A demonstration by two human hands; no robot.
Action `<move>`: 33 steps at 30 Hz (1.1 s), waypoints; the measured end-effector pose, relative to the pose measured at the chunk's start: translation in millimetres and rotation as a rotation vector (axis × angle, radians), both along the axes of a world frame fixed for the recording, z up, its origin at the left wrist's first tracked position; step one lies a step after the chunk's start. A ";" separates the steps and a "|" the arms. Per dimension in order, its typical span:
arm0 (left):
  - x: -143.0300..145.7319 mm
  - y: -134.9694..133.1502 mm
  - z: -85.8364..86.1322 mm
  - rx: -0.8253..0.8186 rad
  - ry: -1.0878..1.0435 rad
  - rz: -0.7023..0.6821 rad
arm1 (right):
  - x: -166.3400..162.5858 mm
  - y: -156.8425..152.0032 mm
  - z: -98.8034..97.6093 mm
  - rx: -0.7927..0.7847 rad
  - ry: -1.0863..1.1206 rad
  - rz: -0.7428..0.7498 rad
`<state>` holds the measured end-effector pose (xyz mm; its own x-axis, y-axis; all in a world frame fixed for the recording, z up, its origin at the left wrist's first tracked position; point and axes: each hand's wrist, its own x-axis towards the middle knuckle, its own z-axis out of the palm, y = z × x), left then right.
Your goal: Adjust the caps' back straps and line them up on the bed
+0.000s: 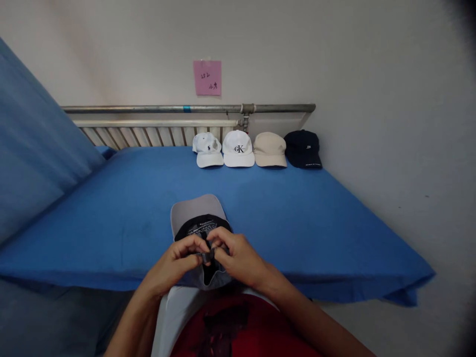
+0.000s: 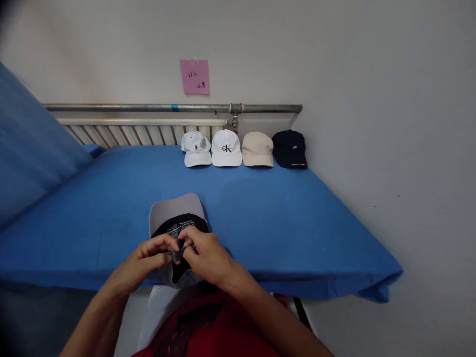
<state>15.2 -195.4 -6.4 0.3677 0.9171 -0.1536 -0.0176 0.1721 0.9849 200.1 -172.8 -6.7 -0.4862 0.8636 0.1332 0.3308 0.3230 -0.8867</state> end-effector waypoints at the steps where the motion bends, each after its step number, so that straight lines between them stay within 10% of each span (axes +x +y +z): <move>1: 0.3 0.0 -0.6 0.004 0.005 0.010 | -0.1 -0.4 0.2 0.014 -0.005 -0.015; 14: 13.6 1.2 -4.4 -0.011 0.193 0.239 | -0.1 -14.5 -8.1 0.368 -0.091 -0.137; 26: -1.0 -13.1 26.6 0.264 0.546 -0.129 | 20.9 -13.3 18.4 0.171 0.163 -0.176; 33: -4.6 -18.9 54.0 0.299 0.557 -0.199 | 47.9 6.5 -11.4 0.273 0.197 -0.266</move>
<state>10.6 -214.3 47.6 0.4740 0.8724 -0.1198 0.5123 -0.1625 0.8433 248.0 -166.3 -18.0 -0.1932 0.8756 0.4428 0.2672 0.4812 -0.8349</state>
